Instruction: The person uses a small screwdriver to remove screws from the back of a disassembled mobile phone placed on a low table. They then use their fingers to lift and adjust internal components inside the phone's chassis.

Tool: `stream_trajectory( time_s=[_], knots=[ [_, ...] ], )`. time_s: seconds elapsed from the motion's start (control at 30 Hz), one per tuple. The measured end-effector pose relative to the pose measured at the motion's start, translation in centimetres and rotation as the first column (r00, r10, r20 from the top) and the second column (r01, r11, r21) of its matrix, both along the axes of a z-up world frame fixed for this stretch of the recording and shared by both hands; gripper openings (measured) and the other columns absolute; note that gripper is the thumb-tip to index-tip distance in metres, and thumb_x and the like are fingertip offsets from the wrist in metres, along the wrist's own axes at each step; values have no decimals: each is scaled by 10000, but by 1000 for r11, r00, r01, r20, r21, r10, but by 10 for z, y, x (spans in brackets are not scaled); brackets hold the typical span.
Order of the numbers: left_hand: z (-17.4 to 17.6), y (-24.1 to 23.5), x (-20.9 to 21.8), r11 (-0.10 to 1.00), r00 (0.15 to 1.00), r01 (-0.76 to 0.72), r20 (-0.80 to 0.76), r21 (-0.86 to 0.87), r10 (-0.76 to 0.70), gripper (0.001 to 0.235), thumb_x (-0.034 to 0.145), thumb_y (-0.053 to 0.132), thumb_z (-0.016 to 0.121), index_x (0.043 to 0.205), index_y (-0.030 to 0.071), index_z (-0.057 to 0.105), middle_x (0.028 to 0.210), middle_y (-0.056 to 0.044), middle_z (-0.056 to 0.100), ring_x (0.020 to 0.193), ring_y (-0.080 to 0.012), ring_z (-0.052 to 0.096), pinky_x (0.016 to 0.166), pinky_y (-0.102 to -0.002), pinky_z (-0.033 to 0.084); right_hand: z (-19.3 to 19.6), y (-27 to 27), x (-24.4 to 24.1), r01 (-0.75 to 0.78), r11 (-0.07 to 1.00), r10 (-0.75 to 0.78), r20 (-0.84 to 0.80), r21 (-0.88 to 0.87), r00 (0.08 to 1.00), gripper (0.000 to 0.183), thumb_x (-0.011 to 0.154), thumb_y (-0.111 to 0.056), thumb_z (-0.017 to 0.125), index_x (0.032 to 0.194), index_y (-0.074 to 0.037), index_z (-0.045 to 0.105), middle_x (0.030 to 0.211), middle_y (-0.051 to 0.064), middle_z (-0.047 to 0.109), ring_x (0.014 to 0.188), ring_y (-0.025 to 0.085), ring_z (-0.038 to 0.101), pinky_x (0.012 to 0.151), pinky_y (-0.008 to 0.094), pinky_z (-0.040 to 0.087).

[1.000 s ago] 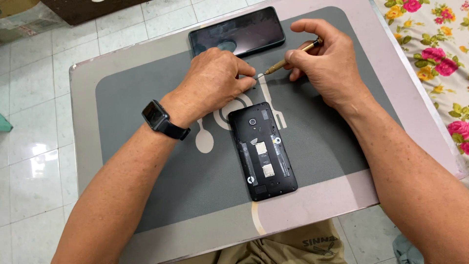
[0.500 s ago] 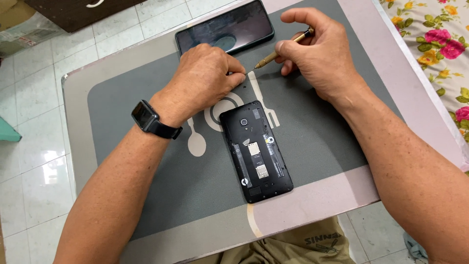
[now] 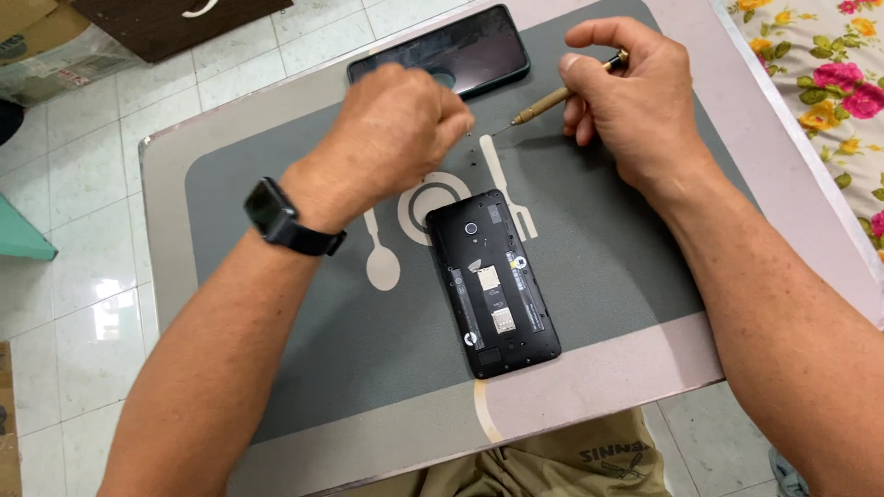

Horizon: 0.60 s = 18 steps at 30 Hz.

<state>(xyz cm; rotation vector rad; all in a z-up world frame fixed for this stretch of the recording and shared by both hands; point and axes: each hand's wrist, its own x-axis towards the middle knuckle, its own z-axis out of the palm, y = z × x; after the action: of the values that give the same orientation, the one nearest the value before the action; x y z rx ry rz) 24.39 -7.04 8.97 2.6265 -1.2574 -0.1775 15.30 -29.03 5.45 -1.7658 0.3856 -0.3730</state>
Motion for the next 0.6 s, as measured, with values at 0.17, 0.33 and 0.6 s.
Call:
stream_trajectory(
  time_s=[0.17, 0.33, 0.6],
  knots=[
    [53, 27, -14, 998, 990, -21, 137, -54, 28, 547, 1218, 212, 649, 700, 163, 480, 606, -2, 453, 574, -203, 391, 587, -442, 368, -22, -31, 12, 47, 995, -35, -136, 90, 990, 264, 971, -199, 679, 1223, -136, 729, 741, 74, 701, 477, 139, 690, 428, 234, 547],
    [81, 94, -69, 997, 921, -51, 390, 54, 26, 742, 1446, 273, 715, 801, 139, 375, 678, -51, 345, 616, -247, 315, 646, -516, 243, -63, -81, 12, 48, 992, -8, -309, 119, 951, 145, 1092, -314, 653, 1168, -190, 654, 729, 5, 632, 549, 162, 750, 402, 293, 563],
    [12, 146, -187, 986, 934, 134, 344, -102, -91, 297, 1017, 412, 864, 1210, 189, 828, 992, -2, 830, 796, -232, 755, 573, -402, 562, -130, -175, -25, -45, 852, 111, -96, 522, 989, 211, 1037, -350, 644, 1090, -196, 778, 987, -53, 792, 973, 82, 783, 1054, 236, 669]
  ],
)
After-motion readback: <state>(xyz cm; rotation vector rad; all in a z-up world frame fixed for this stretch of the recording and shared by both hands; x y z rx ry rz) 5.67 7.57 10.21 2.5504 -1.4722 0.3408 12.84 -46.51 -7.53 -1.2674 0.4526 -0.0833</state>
